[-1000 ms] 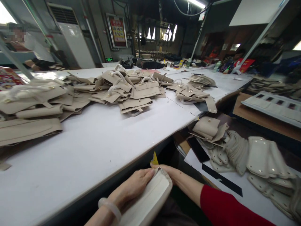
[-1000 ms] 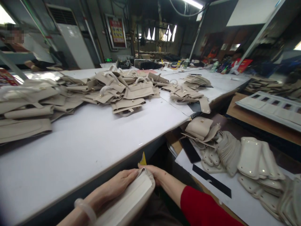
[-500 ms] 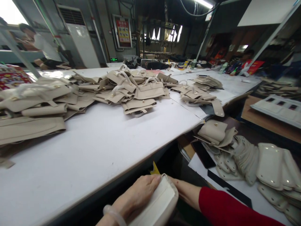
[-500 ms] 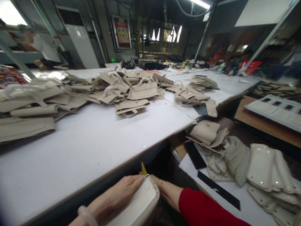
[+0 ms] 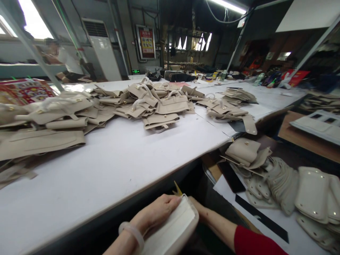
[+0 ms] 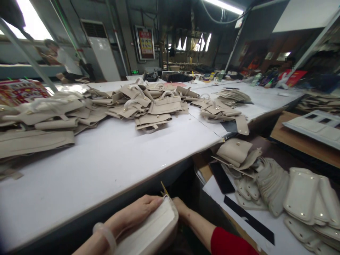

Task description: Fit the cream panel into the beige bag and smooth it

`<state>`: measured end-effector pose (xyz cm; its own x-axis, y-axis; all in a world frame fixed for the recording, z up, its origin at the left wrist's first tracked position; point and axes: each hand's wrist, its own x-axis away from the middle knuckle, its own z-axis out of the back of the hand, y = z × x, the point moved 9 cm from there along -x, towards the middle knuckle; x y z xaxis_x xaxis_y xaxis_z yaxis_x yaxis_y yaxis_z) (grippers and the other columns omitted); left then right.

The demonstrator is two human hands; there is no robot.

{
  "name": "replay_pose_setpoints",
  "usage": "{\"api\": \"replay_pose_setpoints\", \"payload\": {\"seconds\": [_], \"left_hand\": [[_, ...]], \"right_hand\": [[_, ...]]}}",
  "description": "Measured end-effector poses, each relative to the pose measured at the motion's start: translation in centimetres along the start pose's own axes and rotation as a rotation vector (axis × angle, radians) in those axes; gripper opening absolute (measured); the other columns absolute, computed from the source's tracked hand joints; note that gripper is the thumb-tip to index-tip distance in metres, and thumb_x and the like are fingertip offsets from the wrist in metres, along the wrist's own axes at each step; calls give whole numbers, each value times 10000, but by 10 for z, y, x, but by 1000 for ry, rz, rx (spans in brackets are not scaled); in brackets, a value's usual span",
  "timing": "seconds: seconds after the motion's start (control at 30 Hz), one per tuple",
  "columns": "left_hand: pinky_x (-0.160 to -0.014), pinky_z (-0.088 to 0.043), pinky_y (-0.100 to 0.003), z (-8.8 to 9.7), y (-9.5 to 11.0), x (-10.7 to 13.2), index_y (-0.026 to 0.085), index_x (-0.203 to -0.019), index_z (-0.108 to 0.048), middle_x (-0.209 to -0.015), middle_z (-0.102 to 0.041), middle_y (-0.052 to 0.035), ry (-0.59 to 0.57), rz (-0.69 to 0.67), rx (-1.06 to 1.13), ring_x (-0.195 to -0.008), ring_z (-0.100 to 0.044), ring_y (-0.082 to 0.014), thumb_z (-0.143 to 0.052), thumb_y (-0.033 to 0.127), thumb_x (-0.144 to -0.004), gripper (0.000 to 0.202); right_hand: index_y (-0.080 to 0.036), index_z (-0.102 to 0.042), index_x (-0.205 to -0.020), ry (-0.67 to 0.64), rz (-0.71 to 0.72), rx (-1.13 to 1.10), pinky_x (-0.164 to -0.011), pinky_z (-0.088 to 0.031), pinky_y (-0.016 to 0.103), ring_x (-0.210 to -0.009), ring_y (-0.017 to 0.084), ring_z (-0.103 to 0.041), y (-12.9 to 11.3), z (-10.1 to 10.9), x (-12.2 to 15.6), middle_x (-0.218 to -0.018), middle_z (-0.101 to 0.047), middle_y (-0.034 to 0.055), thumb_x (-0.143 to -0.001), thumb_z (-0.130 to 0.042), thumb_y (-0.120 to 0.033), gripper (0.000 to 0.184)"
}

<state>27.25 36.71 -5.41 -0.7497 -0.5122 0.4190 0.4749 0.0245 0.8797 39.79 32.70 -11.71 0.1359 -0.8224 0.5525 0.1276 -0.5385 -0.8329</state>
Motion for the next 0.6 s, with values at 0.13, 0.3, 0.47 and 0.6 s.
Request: {"api": "replay_pose_setpoints", "payload": {"seconds": [0.13,0.3,0.47,0.6], "left_hand": [[-729,-416,-295,1,-4,-3,164,-813,-648,-774,-580,-17,-23,11,21,-732,-490,-183,-402,633,-923,540],[-760,-442,-301,2,-5,-4,163,-875,-688,-847,-637,-27,-46,53,71,-785,-539,-205,-456,661,-896,550],[-952,-426,-341,7,-7,-3,181,-1113,-693,-1125,-666,-63,-23,74,45,-1032,-575,-261,-469,660,-901,570],[-994,-402,-354,12,-13,-4,176,-1480,-375,-1232,-611,-110,60,107,123,-1118,-549,-261,-552,640,-869,787]], "right_hand": [[-178,-588,-906,162,-19,49,-513,-443,219,-534,115,-574,-2,60,7,-710,-644,9,-798,-636,-620,457],[-136,-592,-782,-339,-212,56,-434,-436,231,-454,130,-556,-5,60,50,-635,-628,38,-690,-660,-716,591],[-152,-567,-671,-123,-11,567,-479,-278,206,-526,93,-443,-41,75,20,-594,-543,-13,-773,-639,-611,476],[-165,-553,-623,272,344,930,-547,-248,263,-571,124,-481,-106,86,6,-595,-577,19,-985,-308,-588,609]]}}
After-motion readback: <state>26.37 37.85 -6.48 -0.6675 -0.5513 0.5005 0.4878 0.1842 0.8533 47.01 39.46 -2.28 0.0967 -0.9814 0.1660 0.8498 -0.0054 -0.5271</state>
